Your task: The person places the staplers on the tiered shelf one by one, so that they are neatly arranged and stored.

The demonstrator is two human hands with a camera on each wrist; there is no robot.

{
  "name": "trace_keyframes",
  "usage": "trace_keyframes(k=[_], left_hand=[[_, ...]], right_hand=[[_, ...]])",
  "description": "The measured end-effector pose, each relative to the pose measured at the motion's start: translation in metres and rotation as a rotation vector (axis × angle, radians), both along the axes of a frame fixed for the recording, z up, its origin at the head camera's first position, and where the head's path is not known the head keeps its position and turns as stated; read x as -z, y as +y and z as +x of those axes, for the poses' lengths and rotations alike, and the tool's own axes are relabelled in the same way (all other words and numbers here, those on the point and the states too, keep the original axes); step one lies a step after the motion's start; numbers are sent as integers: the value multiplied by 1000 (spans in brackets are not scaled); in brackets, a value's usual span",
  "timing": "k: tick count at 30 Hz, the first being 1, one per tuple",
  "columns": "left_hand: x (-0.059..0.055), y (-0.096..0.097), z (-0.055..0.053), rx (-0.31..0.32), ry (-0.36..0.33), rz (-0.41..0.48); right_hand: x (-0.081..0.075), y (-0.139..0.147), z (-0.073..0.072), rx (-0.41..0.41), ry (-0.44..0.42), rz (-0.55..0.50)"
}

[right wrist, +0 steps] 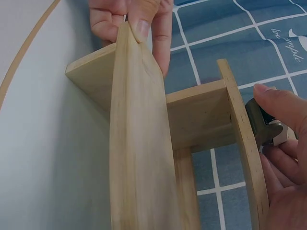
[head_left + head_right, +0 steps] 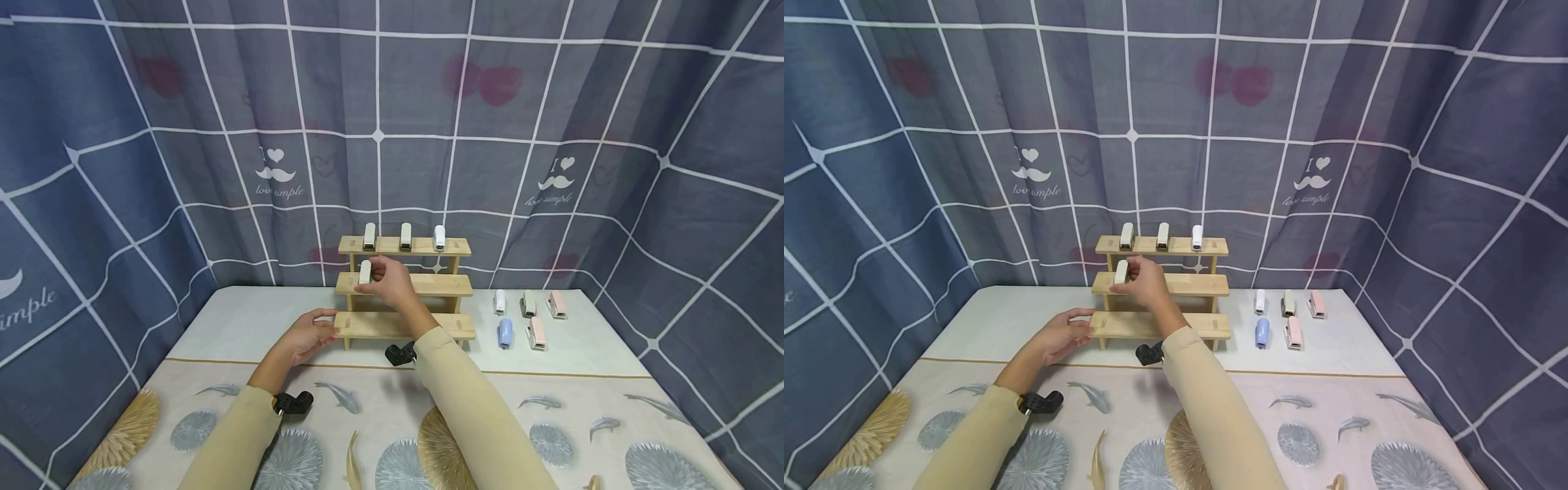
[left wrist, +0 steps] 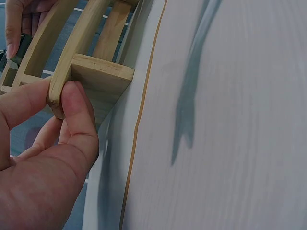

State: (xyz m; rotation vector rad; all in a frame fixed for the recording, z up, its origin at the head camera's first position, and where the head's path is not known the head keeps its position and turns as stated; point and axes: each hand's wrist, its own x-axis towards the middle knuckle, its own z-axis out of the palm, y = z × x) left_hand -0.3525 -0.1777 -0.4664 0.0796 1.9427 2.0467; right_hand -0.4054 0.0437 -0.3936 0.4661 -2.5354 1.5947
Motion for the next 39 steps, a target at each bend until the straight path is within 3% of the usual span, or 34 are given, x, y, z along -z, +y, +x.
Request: trace_keyframes(k=[8,14,23,29,39], left_hand=[[2,-1,1,0,9,-4],[2,-5,4,19,41,47],[1,-3,2,-7,22,-2],[1,-2,0,2,14,-2],[3,0,-2,6,22,-11]], right_hand=[[1,4,11,16,0,37],[11,26,27,10,32,-83],[29,76,54,-11,146,-229],[43,117,70,48,213,-253],[67,189,86,141,197,-257]])
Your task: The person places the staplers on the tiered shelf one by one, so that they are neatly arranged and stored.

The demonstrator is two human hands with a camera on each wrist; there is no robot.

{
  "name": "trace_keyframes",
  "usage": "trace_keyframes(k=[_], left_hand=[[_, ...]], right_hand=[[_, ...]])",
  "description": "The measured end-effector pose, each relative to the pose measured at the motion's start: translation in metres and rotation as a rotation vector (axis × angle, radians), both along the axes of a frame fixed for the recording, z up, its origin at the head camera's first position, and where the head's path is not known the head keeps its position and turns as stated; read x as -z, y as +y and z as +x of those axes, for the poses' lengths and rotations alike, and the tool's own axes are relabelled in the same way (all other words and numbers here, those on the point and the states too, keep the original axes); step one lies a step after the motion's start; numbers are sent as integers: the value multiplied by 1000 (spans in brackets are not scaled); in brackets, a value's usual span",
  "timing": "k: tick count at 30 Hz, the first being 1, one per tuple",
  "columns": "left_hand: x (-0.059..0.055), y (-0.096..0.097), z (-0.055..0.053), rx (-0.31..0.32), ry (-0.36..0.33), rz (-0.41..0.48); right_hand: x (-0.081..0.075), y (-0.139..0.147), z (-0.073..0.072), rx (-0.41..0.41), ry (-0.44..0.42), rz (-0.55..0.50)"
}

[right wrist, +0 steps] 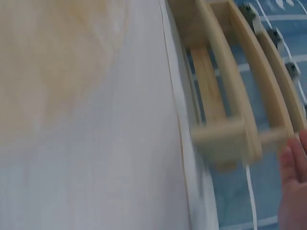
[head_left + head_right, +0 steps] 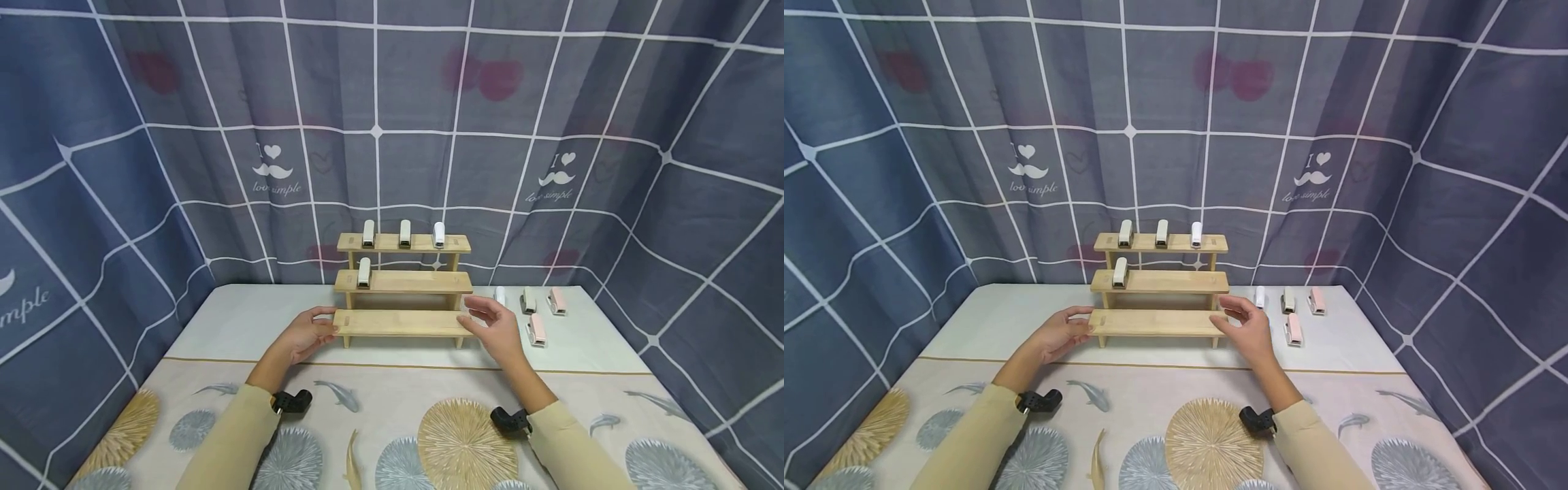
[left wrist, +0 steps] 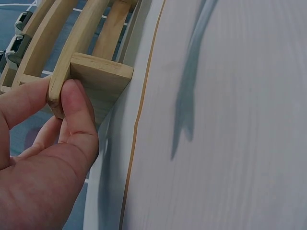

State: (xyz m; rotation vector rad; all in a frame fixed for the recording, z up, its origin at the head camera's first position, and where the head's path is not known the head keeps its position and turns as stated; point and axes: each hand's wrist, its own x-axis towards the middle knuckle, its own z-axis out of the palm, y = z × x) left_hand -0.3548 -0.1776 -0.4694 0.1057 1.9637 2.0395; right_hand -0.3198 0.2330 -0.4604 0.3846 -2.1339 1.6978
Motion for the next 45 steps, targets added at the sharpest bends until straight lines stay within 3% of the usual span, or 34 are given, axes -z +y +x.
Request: trace_keyframes(k=[12,20,24,32,41,45], left_hand=[[-1,0,2,-1,2,1],[-3,0,3,-8,-1,-9],[-3,0,3,-10,-4,-4],[-4,2,3,-12,-1,4],[-4,2,1,-11,-13,1],[-4,1,2,-11,-15,-4]], right_hand=[[2,74,11,94,36,115],[1,114,5,97,-87,333],[-1,126,3,96,-111,416],[2,142,-2,100,-110,466],[4,152,-9,37,-268,468],[8,156,-13,-1,-295,486]])
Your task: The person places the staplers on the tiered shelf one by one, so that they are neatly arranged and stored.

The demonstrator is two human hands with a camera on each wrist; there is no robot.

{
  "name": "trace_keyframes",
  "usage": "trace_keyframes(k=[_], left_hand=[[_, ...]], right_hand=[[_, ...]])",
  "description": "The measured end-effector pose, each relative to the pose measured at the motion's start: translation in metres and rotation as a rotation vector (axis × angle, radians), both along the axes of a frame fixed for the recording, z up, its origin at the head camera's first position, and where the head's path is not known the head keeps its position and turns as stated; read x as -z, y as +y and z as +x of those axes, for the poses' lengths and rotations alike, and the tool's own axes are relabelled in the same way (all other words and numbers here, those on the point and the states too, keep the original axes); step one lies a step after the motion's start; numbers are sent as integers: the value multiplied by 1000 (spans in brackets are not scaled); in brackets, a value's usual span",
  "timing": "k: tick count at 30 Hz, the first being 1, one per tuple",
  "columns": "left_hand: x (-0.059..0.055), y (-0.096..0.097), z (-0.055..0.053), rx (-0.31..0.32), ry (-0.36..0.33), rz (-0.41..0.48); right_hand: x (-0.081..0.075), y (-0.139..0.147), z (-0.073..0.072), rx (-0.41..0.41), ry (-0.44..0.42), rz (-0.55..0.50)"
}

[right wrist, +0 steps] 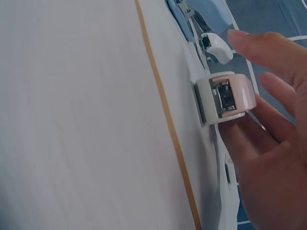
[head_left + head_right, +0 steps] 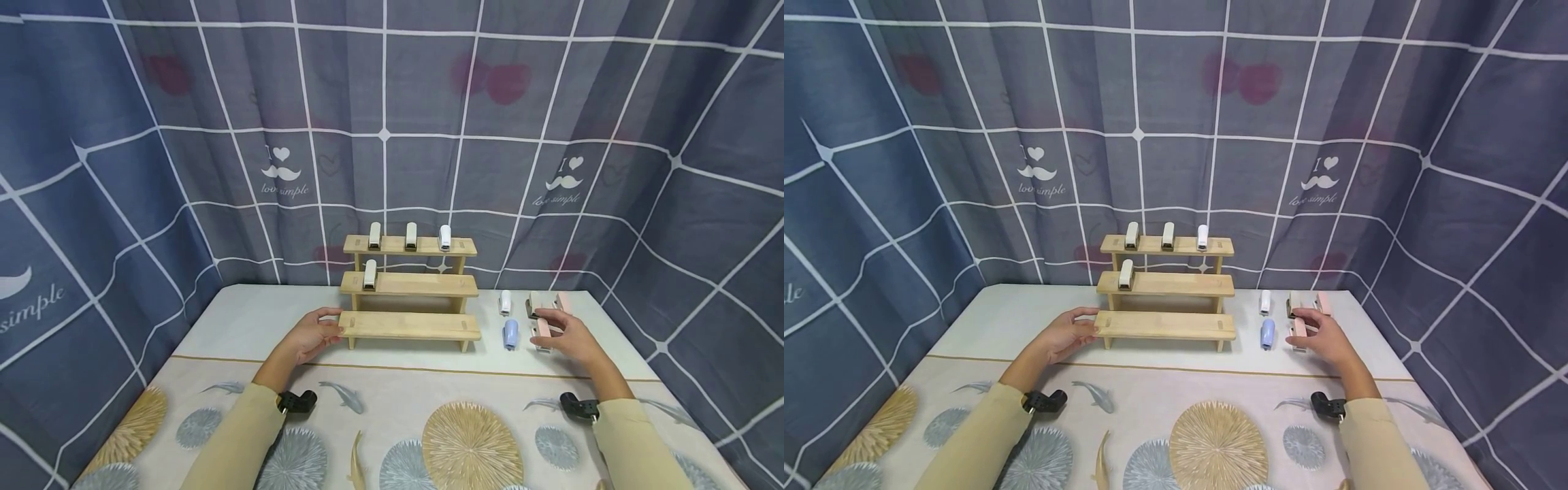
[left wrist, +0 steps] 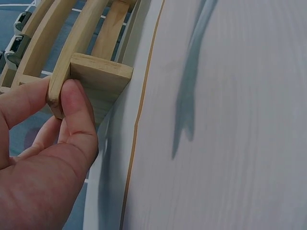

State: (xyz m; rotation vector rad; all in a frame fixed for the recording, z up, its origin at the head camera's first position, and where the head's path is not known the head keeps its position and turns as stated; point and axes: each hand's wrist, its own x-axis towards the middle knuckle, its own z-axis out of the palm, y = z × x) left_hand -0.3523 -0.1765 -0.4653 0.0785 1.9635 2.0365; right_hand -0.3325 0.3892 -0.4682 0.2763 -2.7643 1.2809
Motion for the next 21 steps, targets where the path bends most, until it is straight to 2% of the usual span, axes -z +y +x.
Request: trace_keyframes(k=[11,21], left_hand=[[0,-1,2,-8,1,-1],[4,-1,-1,-7,11,5]], right_hand=[[2,4,-3,4,-104,42],[1,9,1,-33,-143,60]])
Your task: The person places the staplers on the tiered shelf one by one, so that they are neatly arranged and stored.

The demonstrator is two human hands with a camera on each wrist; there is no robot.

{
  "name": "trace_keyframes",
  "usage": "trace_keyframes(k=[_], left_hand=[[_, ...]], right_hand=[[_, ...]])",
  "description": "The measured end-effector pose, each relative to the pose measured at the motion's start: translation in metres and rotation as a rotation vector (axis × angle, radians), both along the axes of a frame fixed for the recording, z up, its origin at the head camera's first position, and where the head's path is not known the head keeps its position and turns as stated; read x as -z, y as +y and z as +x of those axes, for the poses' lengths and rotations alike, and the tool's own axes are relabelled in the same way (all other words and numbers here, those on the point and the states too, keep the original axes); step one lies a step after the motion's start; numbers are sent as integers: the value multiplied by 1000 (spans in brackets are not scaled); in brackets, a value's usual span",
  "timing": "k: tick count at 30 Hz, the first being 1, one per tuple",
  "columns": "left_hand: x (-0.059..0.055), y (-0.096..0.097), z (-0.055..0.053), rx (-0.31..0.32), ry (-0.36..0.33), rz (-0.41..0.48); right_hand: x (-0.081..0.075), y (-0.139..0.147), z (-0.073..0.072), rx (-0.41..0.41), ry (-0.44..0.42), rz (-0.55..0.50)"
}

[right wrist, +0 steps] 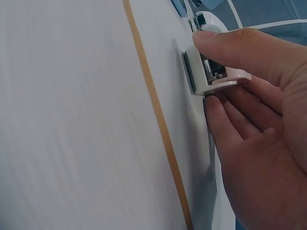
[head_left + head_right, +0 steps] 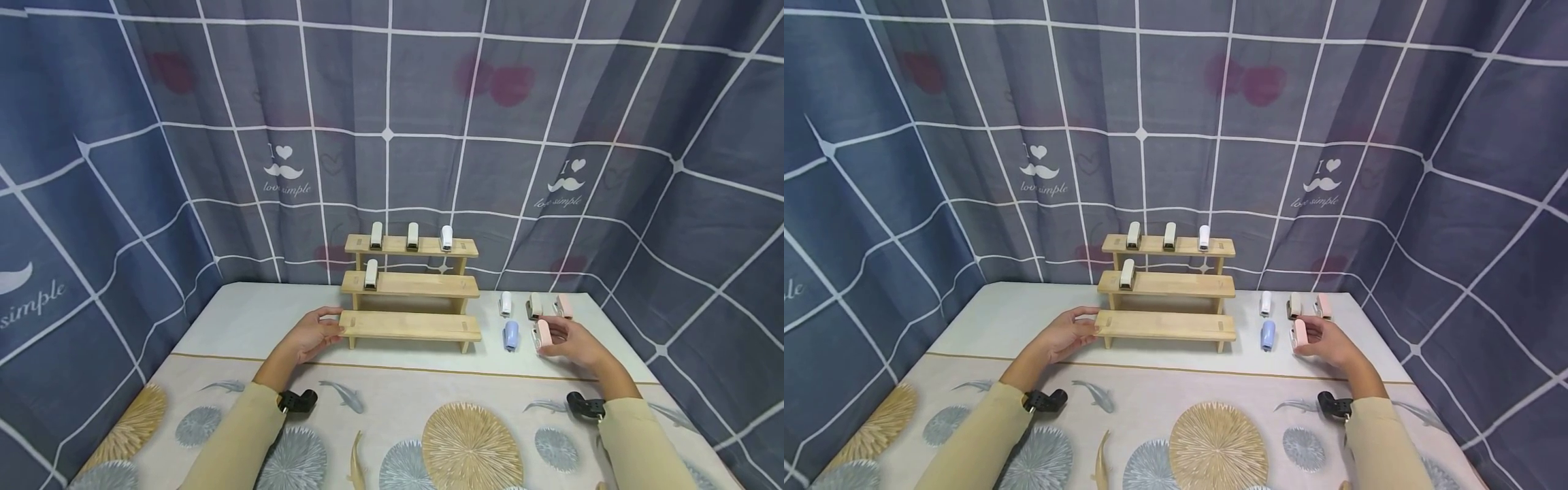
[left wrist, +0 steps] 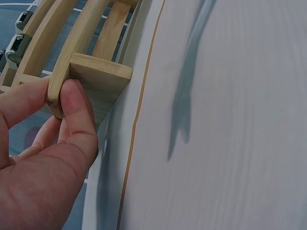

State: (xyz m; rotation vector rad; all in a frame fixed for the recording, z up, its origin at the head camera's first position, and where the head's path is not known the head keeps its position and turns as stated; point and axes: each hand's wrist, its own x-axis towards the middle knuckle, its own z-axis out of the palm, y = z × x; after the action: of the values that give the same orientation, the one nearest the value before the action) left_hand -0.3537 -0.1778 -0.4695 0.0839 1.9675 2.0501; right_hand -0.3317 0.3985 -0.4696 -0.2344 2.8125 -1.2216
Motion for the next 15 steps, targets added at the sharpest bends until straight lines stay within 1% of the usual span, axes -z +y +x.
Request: trace_keyframes(k=[5,15], left_hand=[[0,-1,-1,4,12,0],[1,-1,0,5,4,8]], right_hand=[[2,1,1,2,-9,-16],[3,-1,5,36,2,13]])
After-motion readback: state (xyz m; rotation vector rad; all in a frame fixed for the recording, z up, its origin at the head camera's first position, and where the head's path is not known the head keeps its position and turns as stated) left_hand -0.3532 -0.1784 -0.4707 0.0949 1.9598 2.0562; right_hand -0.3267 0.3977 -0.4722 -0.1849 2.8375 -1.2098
